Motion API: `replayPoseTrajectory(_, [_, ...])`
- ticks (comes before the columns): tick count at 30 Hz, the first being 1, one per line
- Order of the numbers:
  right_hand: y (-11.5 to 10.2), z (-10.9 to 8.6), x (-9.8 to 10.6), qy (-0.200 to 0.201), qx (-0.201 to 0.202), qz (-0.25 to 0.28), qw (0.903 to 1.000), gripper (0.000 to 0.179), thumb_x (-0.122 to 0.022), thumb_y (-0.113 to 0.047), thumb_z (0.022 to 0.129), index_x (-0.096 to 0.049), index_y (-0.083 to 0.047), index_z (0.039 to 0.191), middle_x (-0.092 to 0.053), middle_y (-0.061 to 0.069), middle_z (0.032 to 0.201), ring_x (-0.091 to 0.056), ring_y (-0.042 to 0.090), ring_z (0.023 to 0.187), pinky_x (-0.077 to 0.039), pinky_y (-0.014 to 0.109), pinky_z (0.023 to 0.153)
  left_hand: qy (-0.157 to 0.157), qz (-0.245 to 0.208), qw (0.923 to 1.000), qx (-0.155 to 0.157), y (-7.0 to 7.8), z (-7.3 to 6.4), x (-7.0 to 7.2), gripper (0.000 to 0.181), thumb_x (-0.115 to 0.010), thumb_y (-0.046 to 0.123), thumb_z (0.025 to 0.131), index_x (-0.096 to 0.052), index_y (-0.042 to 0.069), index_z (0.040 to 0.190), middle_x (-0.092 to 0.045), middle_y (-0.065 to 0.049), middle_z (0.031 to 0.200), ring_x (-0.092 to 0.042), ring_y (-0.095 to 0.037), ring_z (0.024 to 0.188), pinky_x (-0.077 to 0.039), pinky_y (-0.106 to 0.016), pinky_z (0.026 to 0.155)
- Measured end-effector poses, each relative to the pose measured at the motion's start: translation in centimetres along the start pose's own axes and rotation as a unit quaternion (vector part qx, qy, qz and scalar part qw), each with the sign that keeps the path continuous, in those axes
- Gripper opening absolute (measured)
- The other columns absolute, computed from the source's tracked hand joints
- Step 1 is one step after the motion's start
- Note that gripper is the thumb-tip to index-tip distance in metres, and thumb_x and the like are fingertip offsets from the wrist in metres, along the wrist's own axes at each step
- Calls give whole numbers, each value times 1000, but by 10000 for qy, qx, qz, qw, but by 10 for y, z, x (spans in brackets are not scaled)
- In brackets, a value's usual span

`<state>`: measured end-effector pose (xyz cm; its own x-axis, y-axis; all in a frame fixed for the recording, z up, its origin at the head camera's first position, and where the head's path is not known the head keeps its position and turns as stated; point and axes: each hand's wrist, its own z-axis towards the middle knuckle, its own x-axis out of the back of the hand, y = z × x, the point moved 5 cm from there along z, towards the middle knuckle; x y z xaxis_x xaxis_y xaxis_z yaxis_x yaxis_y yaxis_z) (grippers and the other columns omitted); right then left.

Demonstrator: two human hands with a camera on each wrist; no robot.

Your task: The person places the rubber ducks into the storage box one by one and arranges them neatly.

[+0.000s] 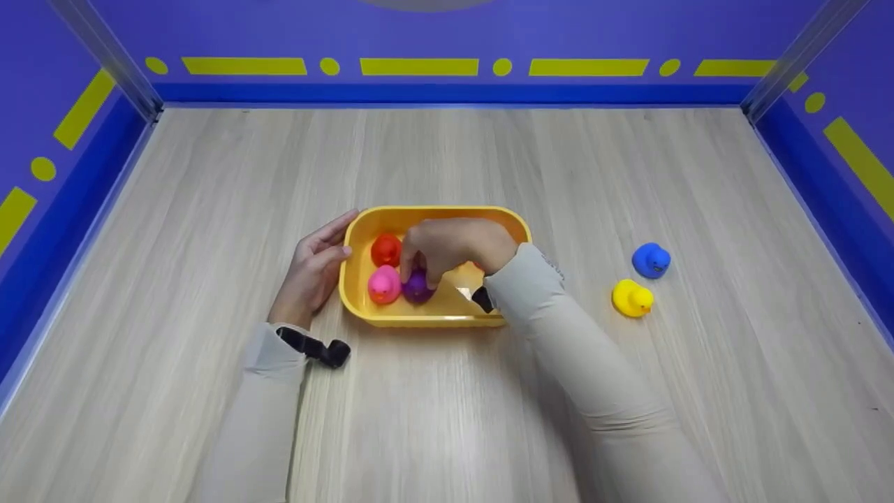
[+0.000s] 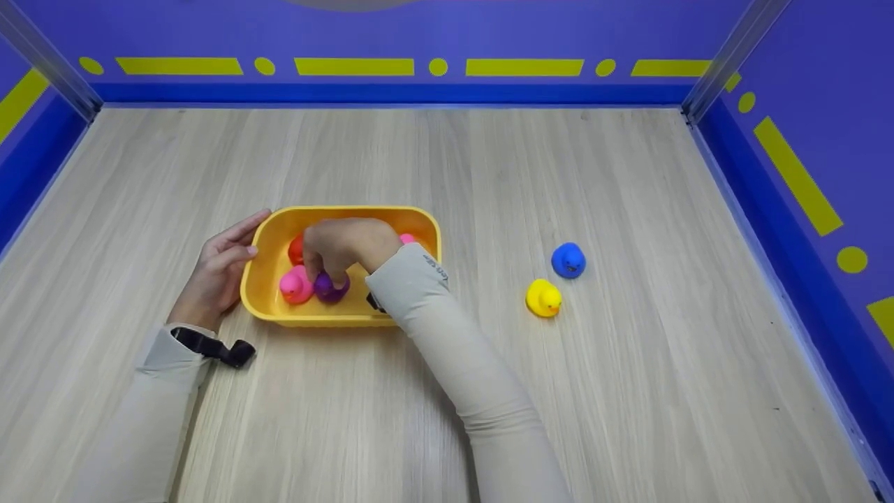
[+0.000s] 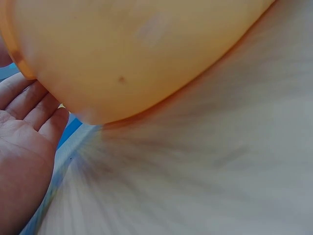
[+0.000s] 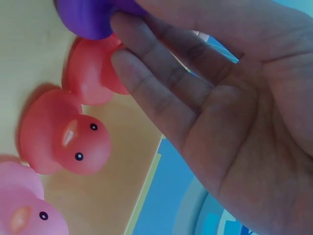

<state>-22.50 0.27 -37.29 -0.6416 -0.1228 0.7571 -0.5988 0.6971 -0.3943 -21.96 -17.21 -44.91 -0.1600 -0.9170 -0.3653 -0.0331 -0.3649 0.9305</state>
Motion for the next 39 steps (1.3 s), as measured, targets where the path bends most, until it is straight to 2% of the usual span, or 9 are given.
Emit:
replayPoseTrajectory(13, [0,-1,-2,-54,-210,99,9997,34,-72,-7,83,-72,-21,113,-68,-4,103,-57,15,93,-52,25,87,-84,58,9999,-64,1,1,-1,59,-45,-9,85,-37,-8,143,-45,-16,146,-45,-17,132,-38,-25,110])
replayPoseTrajectory(19, [-1,-1,-1,-52,-86,46,9999,35,-71,-5,83,-72,-20,114,-68,-4,107,-56,15,96,-51,26,90,-72,-41,9999,-91,0,0,-1,58,-43,-10,85,-38,-8,142,-44,-17,147,-45,-18,133,-36,-28,112])
replayPoseTrajectory(26, [0,-2,0,14,-63,104,9999,32,-70,-6,84,-72,-20,112,-67,-4,100,-53,16,92,-51,25,84,-35,-86,9999,-44,-1,-1,0,57,-44,-10,85,-38,-7,143,-44,-17,147,-45,-18,133,-34,-29,113])
replayPoseTrajectory(35, [3,-13,7,203,50,-71,9998,30,-72,-8,84,-71,-16,112,-68,-2,104,-57,17,96,-52,30,91,-9,-120,9999,-3,0,-1,0,58,-44,-10,85,-37,-7,143,-49,-13,143,-46,-17,132,-33,-30,114])
replayPoseTrajectory(39, [9,-21,10,300,-123,178,9993,34,-71,-6,83,-70,-16,116,-68,0,111,-58,17,97,-53,30,89,-6,-151,9999,1,0,-1,0,58,-44,-10,85,-38,-7,143,-50,-12,143,-46,-17,132,-32,-31,115])
